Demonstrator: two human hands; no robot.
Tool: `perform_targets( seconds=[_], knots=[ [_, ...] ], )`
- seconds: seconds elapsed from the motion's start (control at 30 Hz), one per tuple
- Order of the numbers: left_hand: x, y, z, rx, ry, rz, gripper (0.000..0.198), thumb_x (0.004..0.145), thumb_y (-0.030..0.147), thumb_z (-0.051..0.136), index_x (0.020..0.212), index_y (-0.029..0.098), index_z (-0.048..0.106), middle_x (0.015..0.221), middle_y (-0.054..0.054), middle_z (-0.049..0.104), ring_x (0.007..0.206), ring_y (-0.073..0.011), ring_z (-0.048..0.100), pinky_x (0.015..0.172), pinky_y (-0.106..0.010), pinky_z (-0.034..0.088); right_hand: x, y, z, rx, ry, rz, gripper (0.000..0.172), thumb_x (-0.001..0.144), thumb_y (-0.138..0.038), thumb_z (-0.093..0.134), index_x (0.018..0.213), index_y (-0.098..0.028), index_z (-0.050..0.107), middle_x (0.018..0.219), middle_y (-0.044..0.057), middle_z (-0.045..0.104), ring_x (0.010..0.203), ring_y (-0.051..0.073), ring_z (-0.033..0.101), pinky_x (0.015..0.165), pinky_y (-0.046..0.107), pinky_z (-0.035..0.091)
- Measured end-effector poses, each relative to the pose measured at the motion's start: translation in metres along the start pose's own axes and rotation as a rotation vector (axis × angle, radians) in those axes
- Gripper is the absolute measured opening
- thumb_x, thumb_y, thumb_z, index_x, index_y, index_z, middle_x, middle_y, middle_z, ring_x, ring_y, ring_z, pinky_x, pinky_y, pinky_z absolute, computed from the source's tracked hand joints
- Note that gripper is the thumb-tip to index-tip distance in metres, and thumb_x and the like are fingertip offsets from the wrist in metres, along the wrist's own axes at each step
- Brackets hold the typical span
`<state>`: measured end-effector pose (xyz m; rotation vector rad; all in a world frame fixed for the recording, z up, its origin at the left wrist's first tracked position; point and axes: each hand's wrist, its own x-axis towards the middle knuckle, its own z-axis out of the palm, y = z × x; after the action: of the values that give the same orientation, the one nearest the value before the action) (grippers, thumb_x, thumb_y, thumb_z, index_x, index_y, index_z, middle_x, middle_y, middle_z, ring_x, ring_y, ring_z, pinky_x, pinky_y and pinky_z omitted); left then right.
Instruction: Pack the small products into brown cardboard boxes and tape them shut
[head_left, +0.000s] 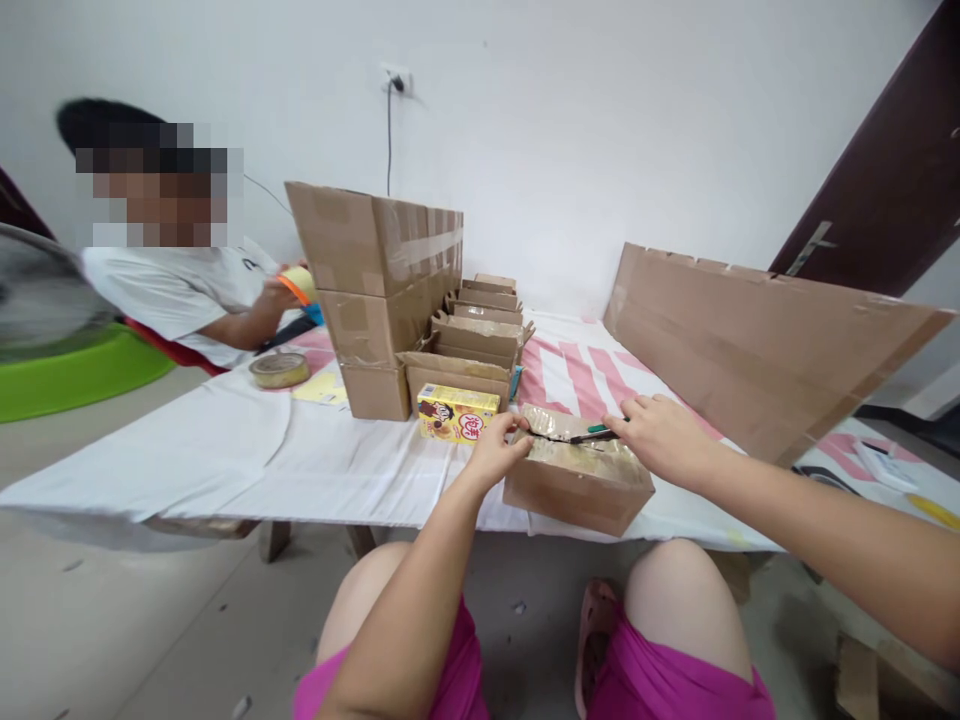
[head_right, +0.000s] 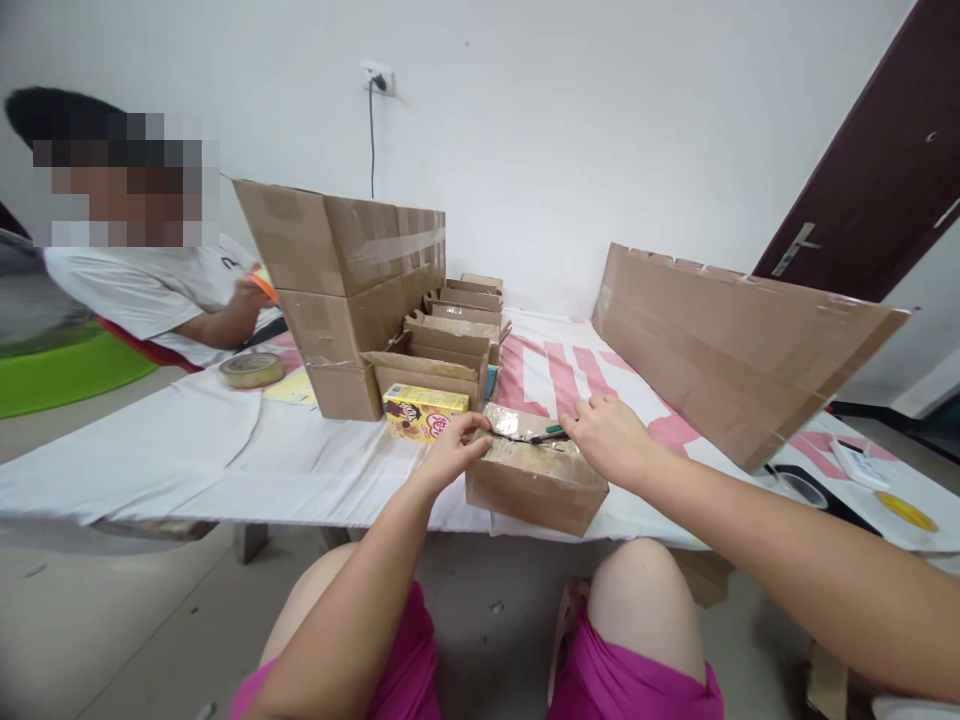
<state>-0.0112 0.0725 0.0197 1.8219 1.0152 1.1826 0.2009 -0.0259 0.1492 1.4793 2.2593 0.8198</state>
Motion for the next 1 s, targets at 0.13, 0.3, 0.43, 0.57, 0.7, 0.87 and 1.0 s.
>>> perform_targets(
  seconds=[0.13,0.3,0.43,0.57,0.7,0.87,1.0],
  knots=[
    [-0.001,0.001,-0.001,0.003,0.001,-0.008,0.017,0.069,0.025,0.057,0.085,0.020,0.059,0.091,-0.002,0.061,0.086,-0.0186,0.056,0.074,-0.028,0.043,0.000,-0.007,-0.001,0.017,-0.022,-0.050,0.028,0.084,-0.009,0.045,0.106,-0.016,0.062,0.083,0.011,0.064,0.074,0.022,0.062,0.059,0.031,0.035],
    [-0.002,0.003,0.000,0.043,0.015,-0.011,0.015,0.070,0.023,0.057,0.085,0.020,0.059,0.090,-0.001,0.061,0.086,-0.0188,0.056,0.077,-0.029,0.043,-0.007,0.007,-0.005,0.044,-0.092,-0.023,0.025,0.085,-0.013,0.047,0.102,-0.018,0.065,0.081,0.009,0.065,0.071,0.019,0.062,0.056,0.028,0.035],
    [-0.001,0.003,0.000,0.044,0.005,-0.010,0.015,0.070,0.022,0.056,0.085,0.019,0.058,0.083,0.000,0.059,0.080,-0.0173,0.056,0.076,-0.029,0.044,-0.007,0.014,-0.008,0.055,-0.077,-0.044,0.025,0.085,-0.017,0.050,0.106,-0.020,0.063,0.084,0.008,0.065,0.073,0.018,0.062,0.055,0.027,0.034],
    [0.000,0.003,0.001,0.053,0.011,-0.005,0.014,0.070,0.021,0.057,0.084,0.019,0.058,0.080,0.001,0.058,0.078,-0.0168,0.055,0.076,-0.029,0.044,-0.002,0.007,-0.005,0.053,-0.057,-0.046,0.030,0.086,-0.016,0.048,0.113,-0.020,0.061,0.085,0.008,0.064,0.074,0.018,0.062,0.056,0.026,0.034],
    [0.000,0.002,0.001,0.051,0.016,-0.004,0.013,0.070,0.022,0.057,0.083,0.019,0.058,0.080,0.001,0.058,0.079,-0.0169,0.056,0.076,-0.029,0.044,-0.002,0.005,0.001,0.064,-0.093,-0.030,0.031,0.085,-0.013,0.046,0.110,-0.019,0.063,0.082,0.009,0.064,0.072,0.019,0.063,0.056,0.027,0.033],
    [0.002,0.000,0.001,0.056,0.011,-0.003,0.014,0.069,0.023,0.056,0.083,0.019,0.058,0.079,0.001,0.059,0.078,-0.0168,0.056,0.075,-0.029,0.044,-0.001,0.003,0.003,0.065,-0.123,-0.040,0.034,0.084,-0.012,0.046,0.113,-0.020,0.061,0.084,0.010,0.064,0.072,0.020,0.063,0.057,0.027,0.035],
    [0.002,0.001,0.001,0.051,0.016,0.000,0.015,0.069,0.023,0.056,0.083,0.019,0.058,0.080,0.001,0.059,0.076,-0.0166,0.056,0.074,-0.029,0.044,0.002,-0.002,0.007,0.066,-0.121,-0.060,0.035,0.084,-0.010,0.043,0.114,-0.017,0.060,0.089,0.011,0.065,0.075,0.021,0.063,0.059,0.029,0.037]
  ],
)
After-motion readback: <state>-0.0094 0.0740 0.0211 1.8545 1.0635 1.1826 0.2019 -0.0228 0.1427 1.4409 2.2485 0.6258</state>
